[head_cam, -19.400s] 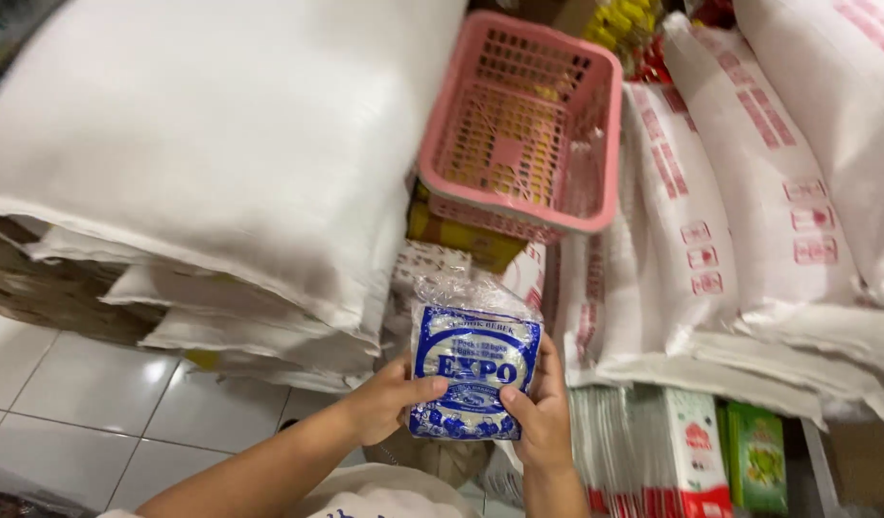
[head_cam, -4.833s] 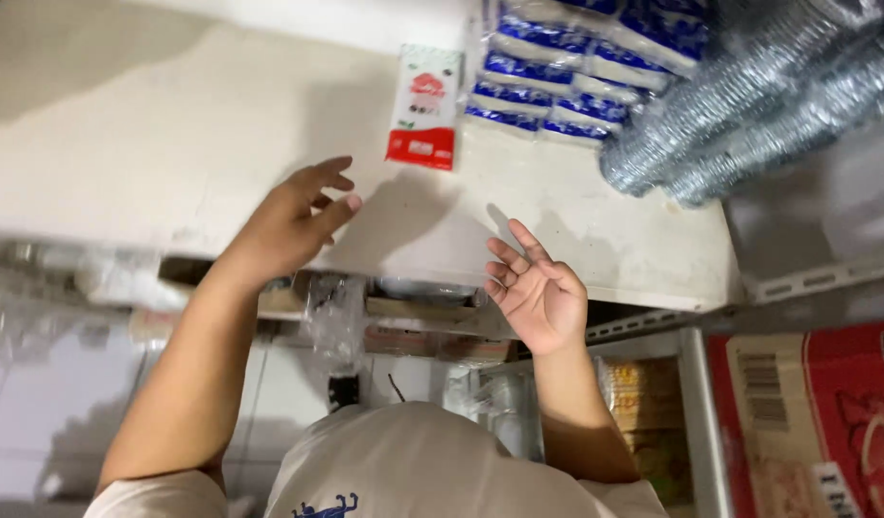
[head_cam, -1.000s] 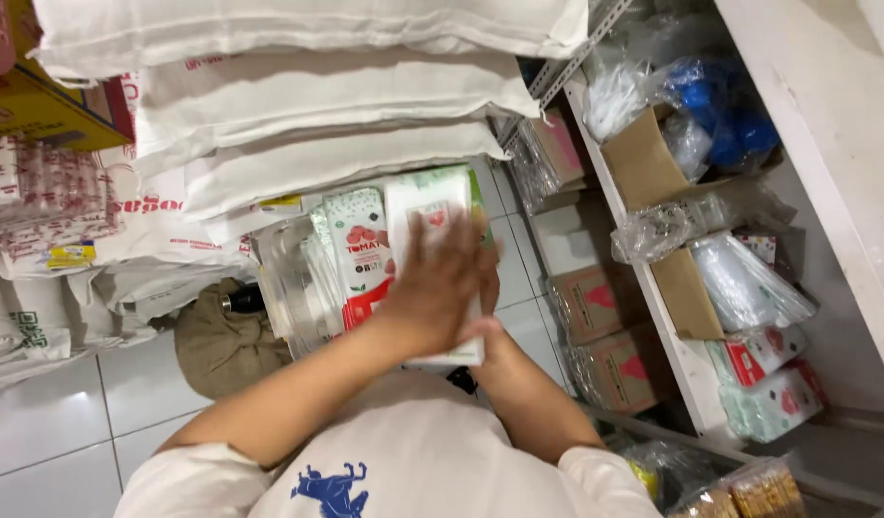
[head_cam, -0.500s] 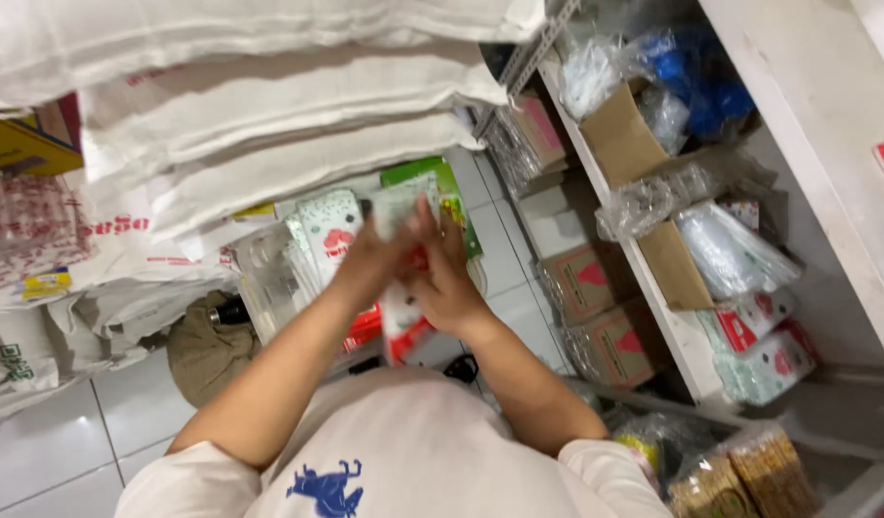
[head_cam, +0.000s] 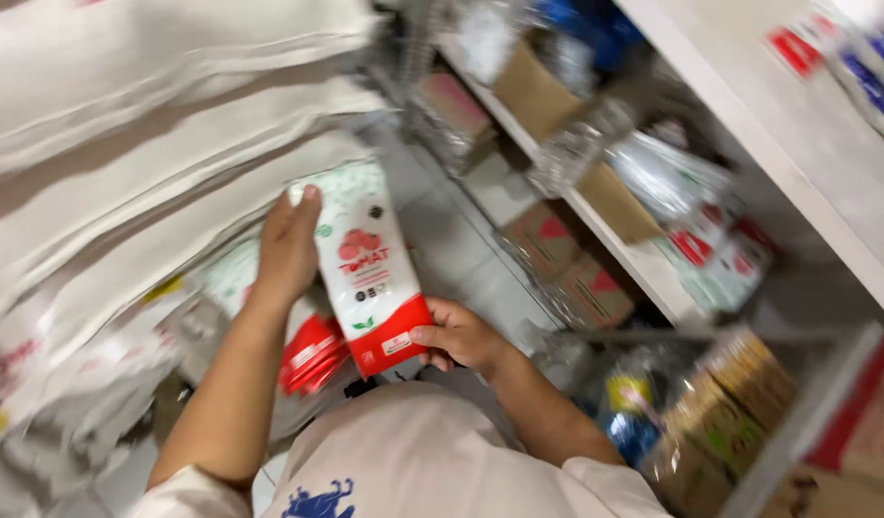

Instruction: The person repeatedly picks up small packaged items from a lower shelf and places them onto an upper shelf. They handle blue 'EXPO' packets and red/white 'TOMAT' packets one at a time, stacking them neatly on the upper shelf.

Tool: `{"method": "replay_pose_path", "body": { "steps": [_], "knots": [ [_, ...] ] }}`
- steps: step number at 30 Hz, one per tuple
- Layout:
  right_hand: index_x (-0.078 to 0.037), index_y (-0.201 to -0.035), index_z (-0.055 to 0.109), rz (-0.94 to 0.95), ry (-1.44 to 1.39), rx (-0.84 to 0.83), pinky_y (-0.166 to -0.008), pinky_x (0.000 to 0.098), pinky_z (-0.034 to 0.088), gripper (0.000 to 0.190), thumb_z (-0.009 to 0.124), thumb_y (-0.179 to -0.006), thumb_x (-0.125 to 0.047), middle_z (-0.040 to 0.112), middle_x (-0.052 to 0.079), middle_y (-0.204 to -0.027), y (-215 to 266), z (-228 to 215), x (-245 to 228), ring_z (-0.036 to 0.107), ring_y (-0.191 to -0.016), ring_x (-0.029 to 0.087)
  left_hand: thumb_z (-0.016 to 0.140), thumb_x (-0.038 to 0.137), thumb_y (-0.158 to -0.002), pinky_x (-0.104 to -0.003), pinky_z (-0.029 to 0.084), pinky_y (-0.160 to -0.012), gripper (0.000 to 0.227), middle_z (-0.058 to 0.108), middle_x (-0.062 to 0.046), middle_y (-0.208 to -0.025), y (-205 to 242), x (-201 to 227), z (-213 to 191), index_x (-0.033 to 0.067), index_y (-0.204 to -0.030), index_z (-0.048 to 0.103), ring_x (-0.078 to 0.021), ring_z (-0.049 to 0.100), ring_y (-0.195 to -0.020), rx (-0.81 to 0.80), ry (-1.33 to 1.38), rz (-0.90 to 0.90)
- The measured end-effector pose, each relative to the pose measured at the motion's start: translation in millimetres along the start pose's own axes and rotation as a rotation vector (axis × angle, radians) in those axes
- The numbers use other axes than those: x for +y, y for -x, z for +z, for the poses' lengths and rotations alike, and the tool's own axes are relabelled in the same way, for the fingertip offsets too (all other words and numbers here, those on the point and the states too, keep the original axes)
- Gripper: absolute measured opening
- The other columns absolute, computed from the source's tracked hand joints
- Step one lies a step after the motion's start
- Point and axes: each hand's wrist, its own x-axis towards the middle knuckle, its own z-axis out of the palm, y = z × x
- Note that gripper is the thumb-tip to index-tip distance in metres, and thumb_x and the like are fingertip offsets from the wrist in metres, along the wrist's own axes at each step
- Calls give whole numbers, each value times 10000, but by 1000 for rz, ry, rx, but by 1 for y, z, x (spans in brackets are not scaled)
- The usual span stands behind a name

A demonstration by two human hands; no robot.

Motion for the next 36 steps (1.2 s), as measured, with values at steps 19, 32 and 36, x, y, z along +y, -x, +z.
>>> {"method": "replay_pose_path", "body": {
  "steps": [19, 32, 36],
  "knots": [
    [-34, -1318, 562, -318, -339, 436, -482, 195, 436, 406, 679, -1008, -268, 675, 44, -977, 116, -266, -38, 584, -644, 55, 489, 319, -1095, -270, 524, -851, 380, 720, -32, -1084, -176, -2, 383, 2, -1218, 658, -101, 650, -954, -615, 220, -112],
    [-63, -1311, 555, -477, -568, 556, -493, 226, 421, 368, 673, -1003, -228, 669, 93, -854, 151, -393, -107, 580, -602, 113, 575, 340, -1016, -282, 513, -592, 374, 736, -61, -935, -284, -23, 597, 13, -1179, 655, -113, 646, -712, -829, 138, -246],
    [-28, -1266, 571, -586, -599, 682, -490, 258, 422, 353, 663, -1015, -259, 657, 91, -817, 141, -444, -141, 547, -553, 135, 595, 383, -1043, -295, 465, -514, 417, 693, -84, -834, -347, -33, 672, -21, -1119, 669, -130, 598, -609, -980, 53, -239]
  ]
}}
